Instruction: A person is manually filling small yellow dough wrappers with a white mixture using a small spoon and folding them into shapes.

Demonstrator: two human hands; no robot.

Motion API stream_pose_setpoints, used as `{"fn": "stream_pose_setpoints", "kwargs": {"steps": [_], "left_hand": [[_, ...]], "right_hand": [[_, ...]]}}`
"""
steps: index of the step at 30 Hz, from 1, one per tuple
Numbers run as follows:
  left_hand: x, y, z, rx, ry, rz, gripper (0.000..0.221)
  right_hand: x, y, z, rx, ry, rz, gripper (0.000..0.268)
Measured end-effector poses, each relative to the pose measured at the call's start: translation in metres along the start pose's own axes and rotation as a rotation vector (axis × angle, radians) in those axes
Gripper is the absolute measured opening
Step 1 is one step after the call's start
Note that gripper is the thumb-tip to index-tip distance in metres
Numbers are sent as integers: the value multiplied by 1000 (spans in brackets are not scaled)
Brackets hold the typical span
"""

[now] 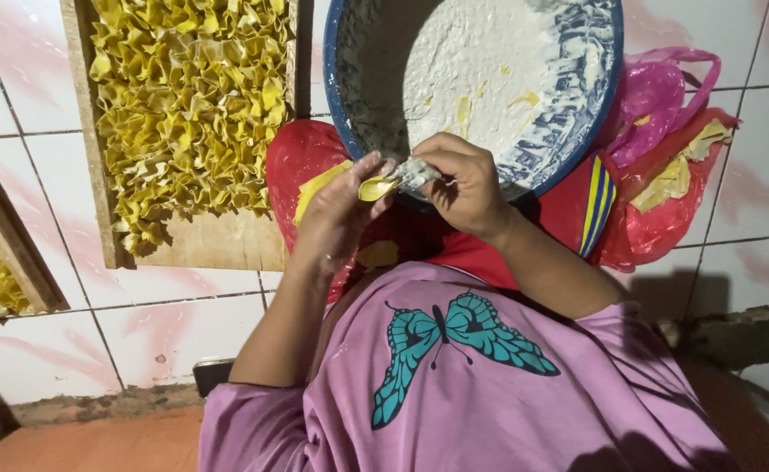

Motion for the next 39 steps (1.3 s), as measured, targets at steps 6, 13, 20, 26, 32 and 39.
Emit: {"fn": "stream_pose_setpoints", "kwargs": {"steps": [6, 13, 20, 26, 32, 39], "left_hand": [[-2, 11, -40, 23, -133, 87, 36], [5, 1, -14, 335, -206, 64, 28], [12, 25, -41, -2, -59, 84, 34], [9, 15, -42, 42, -50, 116, 34], [-6, -12, -12, 455, -400, 158, 25], [-22, -27, -13, 847, -737, 193, 33]], "right_hand": [[-7, -11, 5, 77, 19, -75, 7], [-4, -14, -6, 66, 73, -98, 8], [-17, 17, 13, 3, -77, -35, 11], [-24, 8, 15, 158, -231, -2, 7], [-29, -3, 2, 196, -249, 46, 8], [-16, -10, -20, -34, -134, 85, 12]]}}
Point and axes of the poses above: each hand's wrist, its own x-axis towards the middle knuckle, its own y-axis out of the back of the hand, z = x × y, the point moved 3 cm from there along x, towards the middle knuckle, and after that the axes turned 5 degrees about x, right-handed, at the moved point
